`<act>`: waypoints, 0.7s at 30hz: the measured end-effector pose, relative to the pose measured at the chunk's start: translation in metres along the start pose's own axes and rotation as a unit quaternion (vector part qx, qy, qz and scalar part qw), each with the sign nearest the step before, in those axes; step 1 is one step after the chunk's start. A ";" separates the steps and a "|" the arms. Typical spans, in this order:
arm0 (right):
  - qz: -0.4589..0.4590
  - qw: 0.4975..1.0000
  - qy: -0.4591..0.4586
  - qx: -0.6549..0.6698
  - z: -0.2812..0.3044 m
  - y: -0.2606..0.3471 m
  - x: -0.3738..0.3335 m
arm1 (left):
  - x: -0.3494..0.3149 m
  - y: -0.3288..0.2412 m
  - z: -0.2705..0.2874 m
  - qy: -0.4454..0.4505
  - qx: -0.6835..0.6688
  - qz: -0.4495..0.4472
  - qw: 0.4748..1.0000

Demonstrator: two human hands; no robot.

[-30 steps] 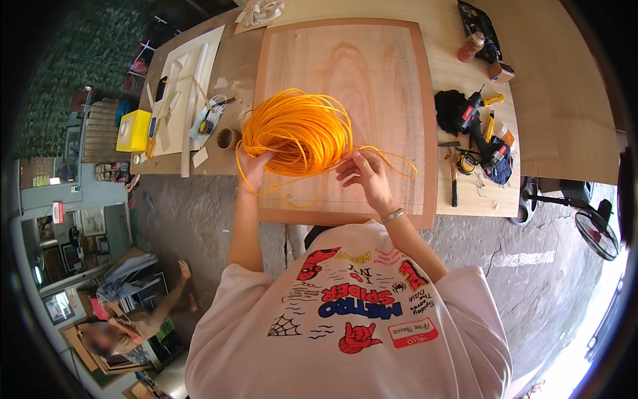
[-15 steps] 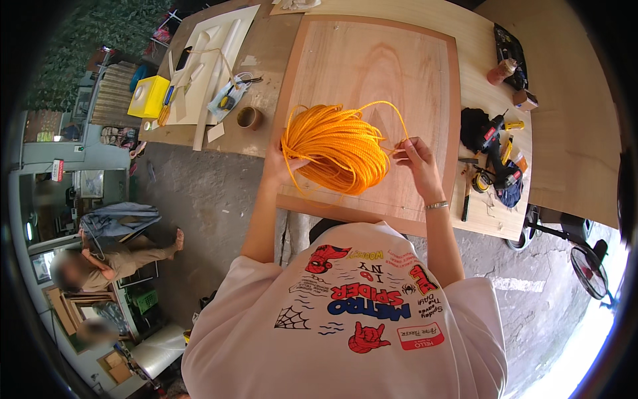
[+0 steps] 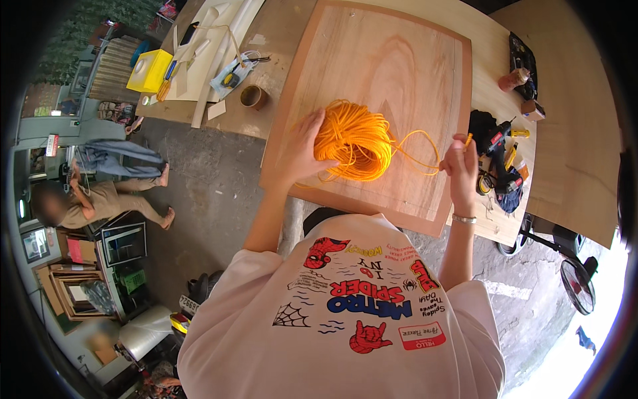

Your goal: The person uses a cordless drill to drive screws into a wooden panel placed on a workbench. They then handle a coil of orange rope, unspooling and tying it around the panel.

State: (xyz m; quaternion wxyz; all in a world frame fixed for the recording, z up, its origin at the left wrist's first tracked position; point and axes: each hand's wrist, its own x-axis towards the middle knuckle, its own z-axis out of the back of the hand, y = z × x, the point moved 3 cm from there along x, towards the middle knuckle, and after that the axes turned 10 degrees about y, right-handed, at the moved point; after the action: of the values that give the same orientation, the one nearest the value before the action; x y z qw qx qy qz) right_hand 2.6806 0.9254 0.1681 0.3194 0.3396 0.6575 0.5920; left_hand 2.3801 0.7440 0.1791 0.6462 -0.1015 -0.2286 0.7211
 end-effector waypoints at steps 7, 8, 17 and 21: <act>0.034 0.839 0.208 -0.502 -0.050 0.007 0.004 | -0.065 -0.040 0.115 -0.172 -0.466 -0.131 0.858; -0.019 0.801 0.254 -0.541 -0.053 0.005 0.008 | -0.072 -0.074 0.153 -0.185 -0.514 -0.254 0.798; 0.092 0.715 0.294 -0.628 -0.065 -0.004 0.051 | -0.057 -0.192 0.252 -0.246 -0.483 -0.596 0.593; 0.222 0.710 0.250 -0.620 -0.096 0.006 0.058 | -0.081 -0.179 0.262 -0.227 -0.511 -0.599 0.573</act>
State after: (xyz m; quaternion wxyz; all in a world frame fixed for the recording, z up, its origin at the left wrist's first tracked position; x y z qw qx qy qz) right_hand 2.5692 0.9200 0.1825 0.1419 0.0411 0.1041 0.9835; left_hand 2.4340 0.6238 0.4787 0.6984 -0.0877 -0.7071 -0.0678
